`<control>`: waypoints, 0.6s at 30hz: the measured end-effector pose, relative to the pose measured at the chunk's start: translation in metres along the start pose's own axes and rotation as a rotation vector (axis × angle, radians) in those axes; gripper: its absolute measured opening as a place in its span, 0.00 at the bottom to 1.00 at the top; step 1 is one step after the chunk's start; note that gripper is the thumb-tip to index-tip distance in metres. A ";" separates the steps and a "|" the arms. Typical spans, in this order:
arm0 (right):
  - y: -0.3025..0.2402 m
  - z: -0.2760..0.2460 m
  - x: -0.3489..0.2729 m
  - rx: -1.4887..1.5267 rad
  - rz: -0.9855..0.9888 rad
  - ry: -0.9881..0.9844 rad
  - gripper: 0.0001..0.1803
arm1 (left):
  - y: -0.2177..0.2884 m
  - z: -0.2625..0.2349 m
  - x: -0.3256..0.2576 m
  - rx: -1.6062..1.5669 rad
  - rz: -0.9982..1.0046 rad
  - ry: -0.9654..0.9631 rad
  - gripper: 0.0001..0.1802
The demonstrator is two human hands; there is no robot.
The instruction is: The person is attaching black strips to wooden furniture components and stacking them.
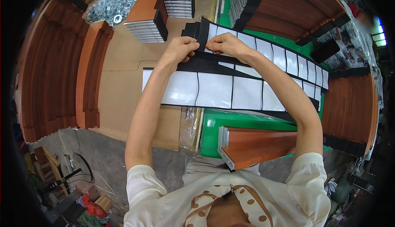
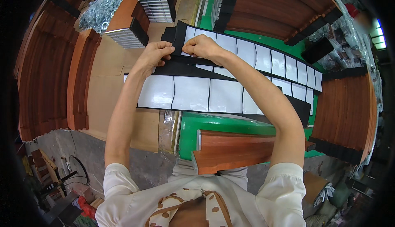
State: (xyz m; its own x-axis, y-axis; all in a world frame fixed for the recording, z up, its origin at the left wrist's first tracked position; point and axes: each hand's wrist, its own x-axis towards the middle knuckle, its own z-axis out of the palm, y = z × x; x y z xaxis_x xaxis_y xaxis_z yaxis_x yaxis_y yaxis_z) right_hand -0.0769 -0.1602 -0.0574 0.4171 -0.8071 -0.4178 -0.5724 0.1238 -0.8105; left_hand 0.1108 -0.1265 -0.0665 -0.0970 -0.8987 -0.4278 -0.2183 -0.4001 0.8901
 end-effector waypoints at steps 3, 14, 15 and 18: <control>-0.002 0.002 0.001 0.013 0.030 -0.011 0.17 | -0.006 -0.002 0.000 -0.087 -0.012 -0.011 0.08; 0.003 0.007 -0.003 -0.065 -0.031 -0.027 0.15 | -0.008 0.012 0.001 -0.102 0.026 -0.053 0.09; 0.006 0.007 -0.001 -0.074 -0.055 -0.019 0.14 | -0.008 0.015 0.000 -0.117 0.047 -0.037 0.10; 0.009 0.011 0.001 -0.113 -0.096 0.031 0.15 | 0.004 0.018 -0.005 -0.090 0.061 0.005 0.12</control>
State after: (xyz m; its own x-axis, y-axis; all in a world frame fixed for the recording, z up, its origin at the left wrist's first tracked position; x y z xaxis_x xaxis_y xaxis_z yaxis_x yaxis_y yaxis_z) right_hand -0.0741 -0.1538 -0.0696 0.4528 -0.8298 -0.3264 -0.6074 -0.0191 -0.7941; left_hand 0.0924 -0.1206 -0.0633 -0.1028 -0.9227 -0.3715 -0.1235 -0.3587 0.9252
